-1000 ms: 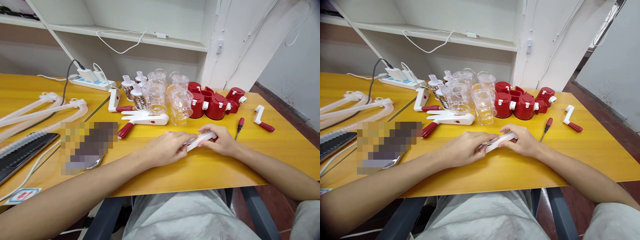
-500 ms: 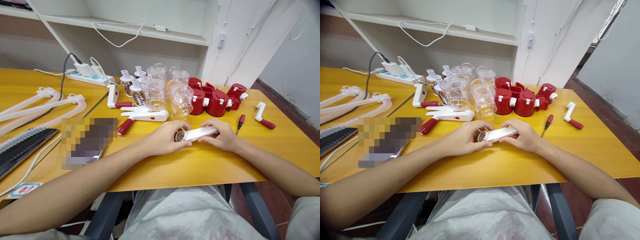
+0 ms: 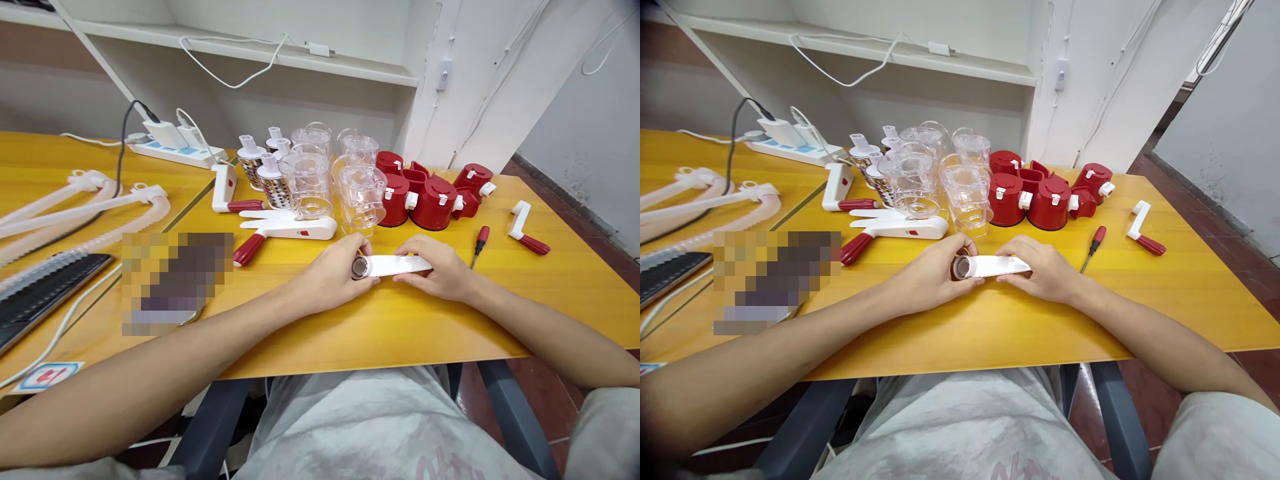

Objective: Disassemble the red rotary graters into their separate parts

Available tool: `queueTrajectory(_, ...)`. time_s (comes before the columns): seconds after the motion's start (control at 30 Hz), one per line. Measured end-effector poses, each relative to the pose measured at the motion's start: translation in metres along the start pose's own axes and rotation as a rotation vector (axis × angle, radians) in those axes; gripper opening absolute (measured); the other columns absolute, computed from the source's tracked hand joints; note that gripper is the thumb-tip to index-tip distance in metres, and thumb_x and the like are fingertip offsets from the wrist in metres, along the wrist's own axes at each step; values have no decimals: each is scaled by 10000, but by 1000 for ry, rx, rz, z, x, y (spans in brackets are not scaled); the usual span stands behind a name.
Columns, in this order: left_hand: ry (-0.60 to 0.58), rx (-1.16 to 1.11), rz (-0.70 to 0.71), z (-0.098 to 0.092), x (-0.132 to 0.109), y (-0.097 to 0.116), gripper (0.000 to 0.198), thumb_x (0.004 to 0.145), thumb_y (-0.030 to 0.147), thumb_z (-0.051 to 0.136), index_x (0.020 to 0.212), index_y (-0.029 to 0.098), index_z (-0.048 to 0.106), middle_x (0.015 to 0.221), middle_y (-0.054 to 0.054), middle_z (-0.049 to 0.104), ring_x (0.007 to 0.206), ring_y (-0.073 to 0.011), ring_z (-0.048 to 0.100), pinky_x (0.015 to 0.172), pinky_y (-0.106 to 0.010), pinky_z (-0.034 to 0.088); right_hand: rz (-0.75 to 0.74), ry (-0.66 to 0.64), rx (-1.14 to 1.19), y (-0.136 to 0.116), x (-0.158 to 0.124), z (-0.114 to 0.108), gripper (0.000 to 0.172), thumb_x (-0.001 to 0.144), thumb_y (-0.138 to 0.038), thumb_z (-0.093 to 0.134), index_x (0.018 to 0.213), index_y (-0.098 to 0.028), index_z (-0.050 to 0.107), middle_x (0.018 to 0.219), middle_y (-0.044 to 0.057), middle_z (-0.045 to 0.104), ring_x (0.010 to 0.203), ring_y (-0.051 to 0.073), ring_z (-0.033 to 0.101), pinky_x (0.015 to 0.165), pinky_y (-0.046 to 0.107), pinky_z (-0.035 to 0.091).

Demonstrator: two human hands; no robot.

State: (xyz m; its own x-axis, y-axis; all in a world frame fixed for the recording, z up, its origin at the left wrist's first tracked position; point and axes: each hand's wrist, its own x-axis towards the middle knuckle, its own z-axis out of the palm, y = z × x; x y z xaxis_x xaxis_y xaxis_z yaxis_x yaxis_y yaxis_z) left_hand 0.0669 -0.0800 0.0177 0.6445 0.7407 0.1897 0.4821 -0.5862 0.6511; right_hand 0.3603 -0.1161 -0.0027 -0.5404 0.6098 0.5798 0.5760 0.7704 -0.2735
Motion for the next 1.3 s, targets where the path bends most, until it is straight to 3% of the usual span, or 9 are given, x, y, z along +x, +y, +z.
queueTrajectory(0.37,16,85,31,3,-1,0,309,910,315,750,1128,216,555,1065,-67,660,873,-247,633,793,-375,488,-36,-15,-34,-2,-1,4,468,1086,-586,769,1356,-205,732,1235,113,807,1110,185,784,897,303,657)
queueTrajectory(0.53,46,112,102,4,-2,0,295,899,261,737,1097,223,521,1220,-99,582,940,-243,621,840,-390,527,-57,5,-60,-4,-3,5,530,1078,-599,778,1440,-219,706,1276,104,811,1133,183,800,891,297,658)
queueTrajectory(0.63,47,132,104,5,-2,-1,291,903,244,738,1063,235,496,1172,-83,570,935,-247,604,820,-386,509,-52,-27,-71,-4,-2,6,545,1080,-598,774,1464,-217,702,1299,111,812,1181,193,805,922,302,674)
queueTrajectory(0.8,40,106,112,6,-1,-2,288,946,249,738,1121,230,511,1171,-79,611,906,-237,605,803,-374,504,-50,-28,-61,2,-1,5,539,1082,-606,767,1448,-215,707,1276,112,814,1167,195,806,932,310,684)
queueTrajectory(1.0,33,103,110,3,-2,1,303,999,287,775,1235,219,597,1310,-103,670,946,-240,691,867,-395,572,-50,0,-43,6,-1,3,518,1073,-574,790,1422,-200,710,1242,114,806,1126,187,795,961,316,687)
queueTrajectory(1.3,58,102,93,3,1,-5,322,973,356,837,1162,220,614,1271,-119,729,1036,-301,730,887,-436,583,8,-22,-16,6,-2,3,528,1070,-588,785,1426,-205,717,1288,129,807,1172,213,791,1013,357,692)
